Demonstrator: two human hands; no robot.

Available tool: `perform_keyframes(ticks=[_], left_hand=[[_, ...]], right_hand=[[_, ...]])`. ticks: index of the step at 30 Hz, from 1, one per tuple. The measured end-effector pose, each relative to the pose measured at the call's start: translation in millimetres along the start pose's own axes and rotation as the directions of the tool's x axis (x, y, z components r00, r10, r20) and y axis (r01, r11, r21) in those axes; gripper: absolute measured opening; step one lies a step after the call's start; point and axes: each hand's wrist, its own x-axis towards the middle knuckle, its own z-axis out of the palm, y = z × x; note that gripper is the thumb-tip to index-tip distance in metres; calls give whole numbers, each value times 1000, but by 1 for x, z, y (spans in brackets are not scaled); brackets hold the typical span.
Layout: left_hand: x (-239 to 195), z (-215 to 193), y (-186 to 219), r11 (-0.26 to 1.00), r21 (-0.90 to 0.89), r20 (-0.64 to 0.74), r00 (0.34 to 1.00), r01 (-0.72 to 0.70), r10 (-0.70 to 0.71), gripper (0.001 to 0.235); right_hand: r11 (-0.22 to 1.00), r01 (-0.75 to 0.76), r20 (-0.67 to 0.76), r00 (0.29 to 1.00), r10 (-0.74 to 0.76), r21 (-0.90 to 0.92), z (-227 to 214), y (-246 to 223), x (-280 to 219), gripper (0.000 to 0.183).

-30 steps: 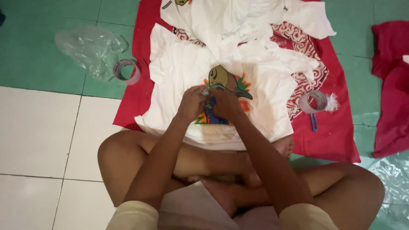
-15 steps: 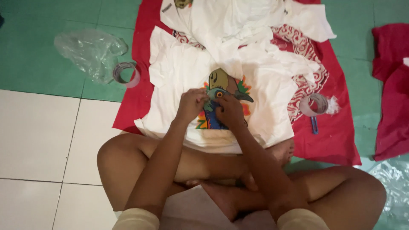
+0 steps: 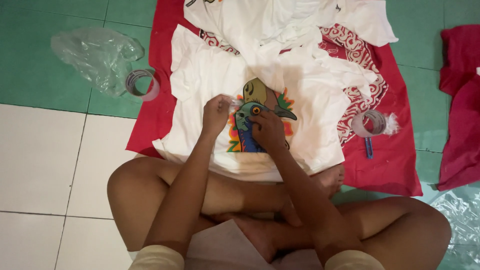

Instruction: Using adhesive tape to remove lint or debris from a printed design on a t-shirt.

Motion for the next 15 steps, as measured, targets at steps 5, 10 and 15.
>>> perform_keyframes(ticks=[5, 10, 15], left_hand=[[1, -3, 2, 954, -295, -39, 998, 43, -57, 18], [11, -4, -2, 772, -622, -99, 964, 134, -247, 14], [12, -14, 6, 621, -757, 91, 974, 203, -207, 20]], right_hand=[[1000, -19, 38, 999, 18, 2, -10, -8, 4, 26], [998, -62, 84, 995, 62, -4, -13, -12, 5, 27], [996, -86, 96, 992, 86, -10, -6, -4, 0, 27]])
